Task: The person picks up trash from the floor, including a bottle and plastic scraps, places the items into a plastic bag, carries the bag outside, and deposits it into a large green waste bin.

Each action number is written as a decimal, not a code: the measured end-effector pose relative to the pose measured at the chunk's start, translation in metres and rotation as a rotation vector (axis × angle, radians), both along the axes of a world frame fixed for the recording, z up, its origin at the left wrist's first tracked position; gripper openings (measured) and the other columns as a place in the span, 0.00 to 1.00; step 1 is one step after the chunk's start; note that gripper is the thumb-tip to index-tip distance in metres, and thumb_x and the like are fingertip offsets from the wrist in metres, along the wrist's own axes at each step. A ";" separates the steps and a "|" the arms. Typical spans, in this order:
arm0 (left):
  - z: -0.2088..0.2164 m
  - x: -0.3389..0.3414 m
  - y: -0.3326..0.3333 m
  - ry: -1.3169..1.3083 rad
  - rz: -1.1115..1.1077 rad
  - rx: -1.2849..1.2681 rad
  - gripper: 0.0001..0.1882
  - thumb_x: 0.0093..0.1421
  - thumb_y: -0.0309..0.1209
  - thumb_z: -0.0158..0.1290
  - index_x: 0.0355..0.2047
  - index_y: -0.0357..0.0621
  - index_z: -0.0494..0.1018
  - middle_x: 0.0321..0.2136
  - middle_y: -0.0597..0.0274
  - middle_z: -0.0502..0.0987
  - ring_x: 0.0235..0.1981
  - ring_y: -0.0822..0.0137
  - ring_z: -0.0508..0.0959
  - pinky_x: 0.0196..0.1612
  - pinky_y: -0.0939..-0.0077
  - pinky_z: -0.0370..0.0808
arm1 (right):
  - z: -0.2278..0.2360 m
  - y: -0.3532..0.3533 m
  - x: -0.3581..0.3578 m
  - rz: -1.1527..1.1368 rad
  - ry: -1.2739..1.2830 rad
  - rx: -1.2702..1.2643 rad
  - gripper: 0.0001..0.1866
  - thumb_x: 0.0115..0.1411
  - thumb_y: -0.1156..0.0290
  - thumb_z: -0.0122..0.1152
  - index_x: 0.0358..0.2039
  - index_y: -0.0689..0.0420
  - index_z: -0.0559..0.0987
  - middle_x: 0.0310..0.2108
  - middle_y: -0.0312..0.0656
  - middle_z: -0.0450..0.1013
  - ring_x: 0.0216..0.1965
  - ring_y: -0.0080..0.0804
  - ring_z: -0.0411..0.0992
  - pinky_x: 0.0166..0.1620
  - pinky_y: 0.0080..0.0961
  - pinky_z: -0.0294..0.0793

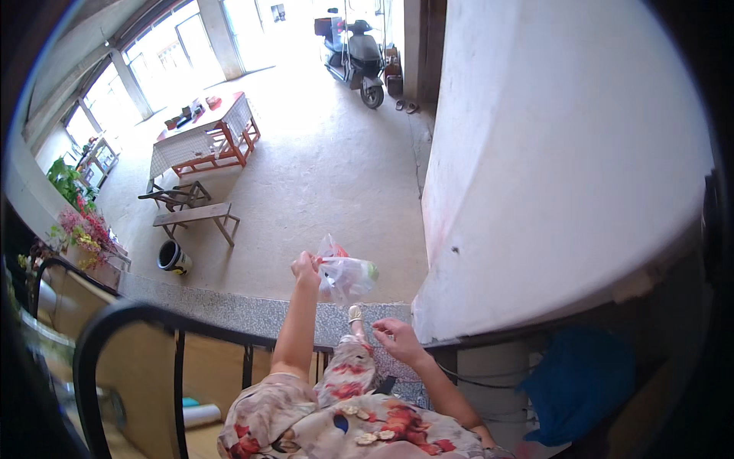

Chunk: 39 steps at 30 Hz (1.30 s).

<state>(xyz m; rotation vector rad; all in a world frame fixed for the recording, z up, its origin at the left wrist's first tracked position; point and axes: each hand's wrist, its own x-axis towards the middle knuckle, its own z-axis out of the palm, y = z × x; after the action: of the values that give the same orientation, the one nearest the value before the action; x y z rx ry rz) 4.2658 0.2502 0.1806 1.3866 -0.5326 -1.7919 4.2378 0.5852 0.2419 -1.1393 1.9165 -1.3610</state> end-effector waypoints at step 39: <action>-0.273 -0.555 -0.471 -0.459 -0.948 0.358 0.14 0.54 0.23 0.49 0.42 0.37 0.62 0.40 0.51 0.71 0.45 0.53 0.73 0.47 0.56 0.69 | -0.466 -0.242 -0.283 -2.063 -1.369 0.179 0.06 0.57 0.71 0.58 0.32 0.60 0.74 0.29 0.42 0.75 0.30 0.31 0.74 0.36 0.27 0.77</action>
<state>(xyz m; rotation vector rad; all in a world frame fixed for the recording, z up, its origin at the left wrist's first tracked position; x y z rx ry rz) 3.7108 -0.2203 -0.0922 2.0157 -1.3322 -2.3682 3.9552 0.3433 -0.2244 2.0866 1.3635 -1.6076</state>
